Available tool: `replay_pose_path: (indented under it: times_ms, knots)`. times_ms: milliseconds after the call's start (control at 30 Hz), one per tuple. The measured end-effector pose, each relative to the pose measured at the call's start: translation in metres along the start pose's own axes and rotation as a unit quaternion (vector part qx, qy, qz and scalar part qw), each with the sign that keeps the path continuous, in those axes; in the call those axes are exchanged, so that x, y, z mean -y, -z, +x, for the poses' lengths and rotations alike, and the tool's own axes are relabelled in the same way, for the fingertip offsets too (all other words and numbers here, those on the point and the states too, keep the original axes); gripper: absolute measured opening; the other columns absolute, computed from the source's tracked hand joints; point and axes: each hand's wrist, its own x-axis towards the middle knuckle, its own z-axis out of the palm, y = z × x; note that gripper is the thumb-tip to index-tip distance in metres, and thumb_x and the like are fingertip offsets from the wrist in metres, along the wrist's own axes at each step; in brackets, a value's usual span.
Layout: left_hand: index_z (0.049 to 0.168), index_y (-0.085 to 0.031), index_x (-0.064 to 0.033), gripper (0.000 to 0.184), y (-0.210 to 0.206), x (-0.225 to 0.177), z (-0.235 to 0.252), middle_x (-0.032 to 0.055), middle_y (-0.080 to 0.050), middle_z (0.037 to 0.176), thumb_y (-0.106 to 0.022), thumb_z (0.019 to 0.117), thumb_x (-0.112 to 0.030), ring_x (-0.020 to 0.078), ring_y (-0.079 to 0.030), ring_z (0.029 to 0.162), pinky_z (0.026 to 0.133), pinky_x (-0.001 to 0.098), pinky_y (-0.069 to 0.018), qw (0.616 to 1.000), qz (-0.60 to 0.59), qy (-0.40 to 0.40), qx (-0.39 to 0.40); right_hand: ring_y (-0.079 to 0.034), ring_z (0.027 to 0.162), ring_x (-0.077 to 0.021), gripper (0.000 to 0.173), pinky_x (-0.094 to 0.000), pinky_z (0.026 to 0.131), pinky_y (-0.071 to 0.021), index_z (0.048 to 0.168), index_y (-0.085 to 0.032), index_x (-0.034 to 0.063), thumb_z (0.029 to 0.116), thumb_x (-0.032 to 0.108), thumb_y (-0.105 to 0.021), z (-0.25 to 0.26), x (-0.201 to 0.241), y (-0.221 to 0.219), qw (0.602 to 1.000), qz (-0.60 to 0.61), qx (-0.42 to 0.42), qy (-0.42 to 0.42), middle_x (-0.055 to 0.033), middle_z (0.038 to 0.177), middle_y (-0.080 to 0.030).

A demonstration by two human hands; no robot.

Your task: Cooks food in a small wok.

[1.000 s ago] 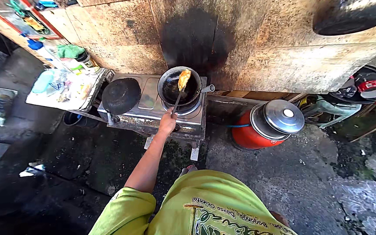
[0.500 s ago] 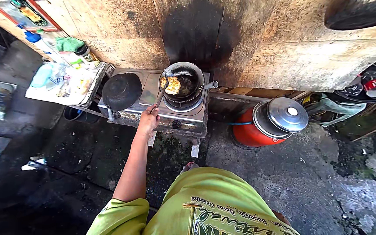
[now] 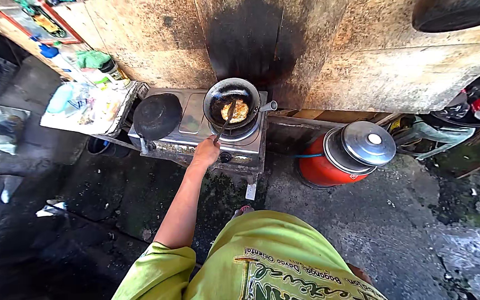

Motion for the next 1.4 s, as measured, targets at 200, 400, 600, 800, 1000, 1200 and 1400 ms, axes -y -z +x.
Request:
replay_pose_path:
  times_ms: [200, 400, 600, 800, 1000, 1200, 1400]
  knots:
    - [0.151, -0.05, -0.0108, 0.043, 0.003, 0.009, -0.016, 0.0107, -0.063, 0.094, -0.047, 0.1119, -0.027, 0.017, -0.053, 0.069, 0.065, 0.0344, -0.0468, 0.969, -0.237, -0.003, -0.074, -0.064, 0.122, -0.0442, 0.038, -0.0623, 0.107, -0.0452, 0.13, -0.068, -0.0023, 0.1063, 0.026, -0.059, 0.011, -0.022, -0.011, 1.0, 0.022, -0.006, 0.006, -0.0277, 0.126, -0.068]
    - [0.139, -0.056, -0.0144, 0.033, 0.019, 0.005, -0.056, -0.0012, -0.057, 0.073, -0.041, 0.1132, -0.028, 0.0006, -0.031, 0.039, 0.035, 0.0129, -0.0261, 0.828, -0.55, -0.051, -0.101, -0.062, 0.126, -0.0412, 0.04, -0.0605, 0.111, -0.0438, 0.133, -0.066, 0.0005, 0.1072, 0.029, -0.057, 0.019, -0.034, -0.01, 1.0, -0.014, 0.02, -0.008, -0.0251, 0.13, -0.068]
    - [0.119, -0.062, -0.0065, 0.035, -0.002, 0.017, -0.039, -0.0025, -0.049, 0.065, -0.038, 0.1127, -0.032, 0.0014, -0.033, 0.038, 0.034, 0.0139, -0.0298, 0.779, -0.625, 0.044, -0.008, -0.068, 0.116, -0.0393, 0.035, -0.0589, 0.105, -0.0486, 0.131, -0.068, 0.0019, 0.1069, 0.025, -0.058, 0.02, -0.026, -0.004, 0.999, -0.022, 0.012, -0.02, -0.0237, 0.122, -0.071]
    - [0.122, -0.061, -0.0045, 0.036, -0.02, 0.019, -0.041, -0.0017, -0.047, 0.064, -0.04, 0.1128, -0.032, 0.0018, -0.032, 0.037, 0.033, 0.014, -0.0292, 0.778, -0.622, 0.085, 0.009, -0.065, 0.122, -0.0393, 0.035, -0.0587, 0.109, -0.0464, 0.132, -0.067, 0.0017, 0.1068, 0.024, -0.058, 0.01, -0.014, 0.001, 0.999, -0.044, 0.013, -0.018, -0.0235, 0.127, -0.07]
    - [0.122, -0.061, -0.0059, 0.038, -0.02, 0.02, -0.043, -0.0018, -0.047, 0.064, -0.038, 0.1128, -0.036, 0.0018, -0.032, 0.037, 0.034, 0.0142, -0.0286, 0.787, -0.61, 0.091, 0.008, -0.062, 0.127, -0.04, 0.036, -0.0588, 0.112, -0.0438, 0.131, -0.067, 0.0009, 0.1086, 0.025, -0.054, -0.005, -0.005, 0.0, 0.998, -0.059, 0.024, -0.02, -0.0245, 0.129, -0.068]
    - [0.12, -0.061, -0.0054, 0.038, -0.023, 0.017, -0.042, -0.0017, -0.047, 0.064, -0.039, 0.1128, -0.036, 0.0015, -0.031, 0.037, 0.033, 0.014, -0.0271, 0.805, -0.586, 0.095, 0.008, -0.058, 0.131, -0.0411, 0.04, -0.0567, 0.112, -0.0422, 0.14, -0.059, -0.0033, 0.1087, 0.021, -0.054, -0.032, 0.016, 0.009, 0.998, 0.002, 0.034, -0.044, -0.0268, 0.138, -0.062]
    - [0.145, -0.058, -0.0121, 0.045, -0.021, 0.014, -0.029, 0.0213, -0.07, 0.1, -0.044, 0.1115, -0.039, 0.0363, -0.067, 0.088, 0.081, 0.0557, -0.053, 0.992, -0.081, 0.024, -0.09, -0.063, 0.126, -0.0393, 0.036, -0.0586, 0.111, -0.0445, 0.131, -0.067, 0.001, 0.1065, 0.025, -0.059, 0.0, -0.008, 0.002, 0.999, -0.032, 0.014, -0.038, -0.0237, 0.13, -0.068]
